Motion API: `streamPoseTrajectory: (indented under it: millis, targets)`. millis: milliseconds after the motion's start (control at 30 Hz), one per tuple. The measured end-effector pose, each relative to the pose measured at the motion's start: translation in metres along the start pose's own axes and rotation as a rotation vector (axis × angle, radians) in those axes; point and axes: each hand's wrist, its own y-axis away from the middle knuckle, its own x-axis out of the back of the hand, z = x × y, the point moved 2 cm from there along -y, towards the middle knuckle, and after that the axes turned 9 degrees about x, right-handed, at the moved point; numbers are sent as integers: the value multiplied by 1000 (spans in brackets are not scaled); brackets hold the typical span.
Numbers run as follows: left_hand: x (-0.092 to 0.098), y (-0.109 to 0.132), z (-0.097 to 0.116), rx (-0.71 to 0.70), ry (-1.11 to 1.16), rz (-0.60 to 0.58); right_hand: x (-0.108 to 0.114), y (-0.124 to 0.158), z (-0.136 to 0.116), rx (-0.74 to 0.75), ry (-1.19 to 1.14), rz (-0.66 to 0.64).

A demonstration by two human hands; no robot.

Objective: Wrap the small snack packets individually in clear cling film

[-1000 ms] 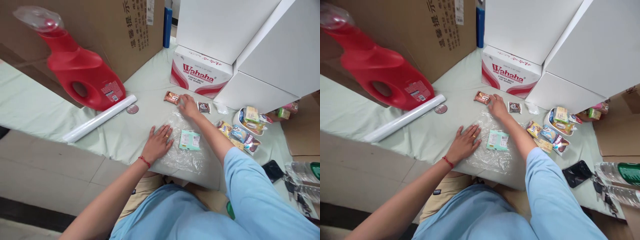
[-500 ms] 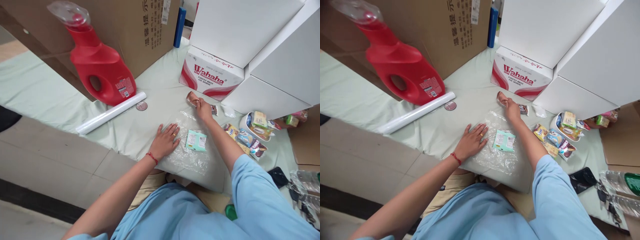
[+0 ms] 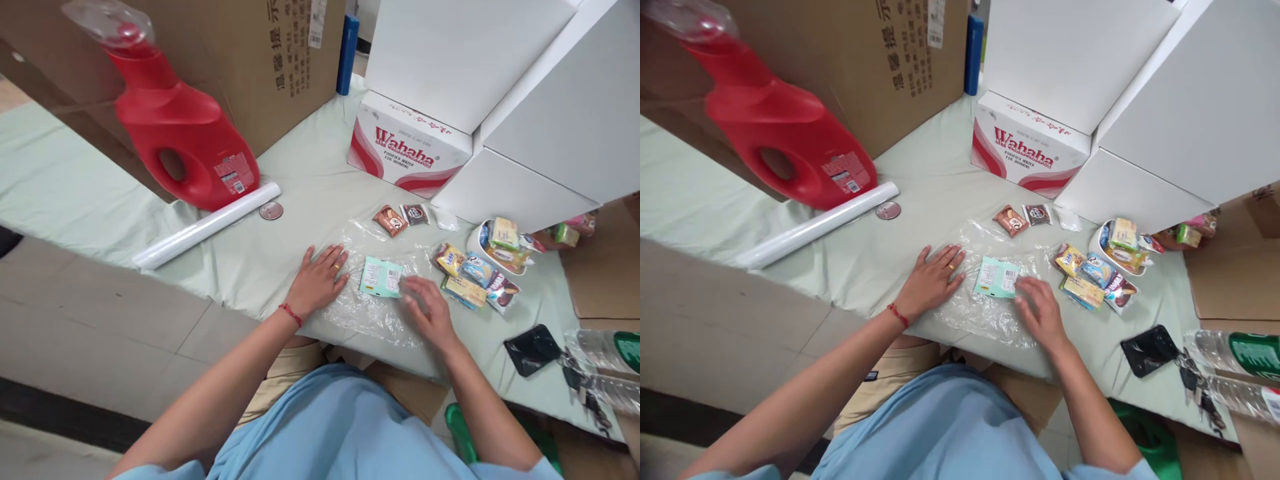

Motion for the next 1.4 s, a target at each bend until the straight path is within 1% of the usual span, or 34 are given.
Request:
streamPoseTrajectory:
  millis: [67, 133, 200, 267, 367, 433, 500, 533, 600, 700, 767, 833, 933, 1000, 1067, 1133, 1233, 1300, 1400]
  targets:
    - [1, 1, 0, -4, 2, -1, -5, 33, -16, 81, -36, -72]
    - [2, 4, 1, 1, 11, 1, -13, 58, -24, 120, -23, -136]
    - [2, 8, 3, 19, 20, 8, -20, 72, -27, 99, -9, -137]
    - [2, 13, 4, 42, 24, 4, -21, 76, -27, 59, -29, -97]
    - [3, 17, 1, 91, 50, -43, -11, 62, -27, 46, -112, -44]
    - [7, 16, -6, 119, 100, -74, -1, 44, -24, 39, -177, -21]
    - [14, 15, -14, 89, 149, -70, 7, 23, -17, -13, -244, -19]
    - [18, 15, -18, 49, 163, -65, 8, 13, -12, -69, -280, -34]
    - [26, 16, -23, -53, 173, -87, 6, -6, 1, -230, -381, -82]
    - [32, 22, -24, -164, 182, -208, -7, -23, 19, -472, -590, -113]
    - [33, 24, -20, -197, 198, -269, -16, -29, 28, -569, -707, -90]
    - [32, 23, -16, -186, 212, -281, -23, -30, 34, -633, -775, -72]
    - [26, 13, -12, -81, 246, -219, -30, -26, 39, -698, -810, -56]
    - [20, 2, -10, 26, 308, -136, -30, -21, 42, -721, -783, -50]
    - [14, -8, -10, 121, 378, -44, -26, -15, 45, -724, -695, -56]
    - [7, -15, -10, 182, 393, 44, -16, -11, 47, -673, -488, -92]
    - [-1, -19, -10, 241, 322, 180, 5, -15, 46, -489, -43, -119]
    - [-3, -19, -9, 283, 261, 299, 16, -27, 42, -380, 165, -98]
    - [1, -15, -5, 318, 169, 468, 19, -59, 37, -305, 292, -104]
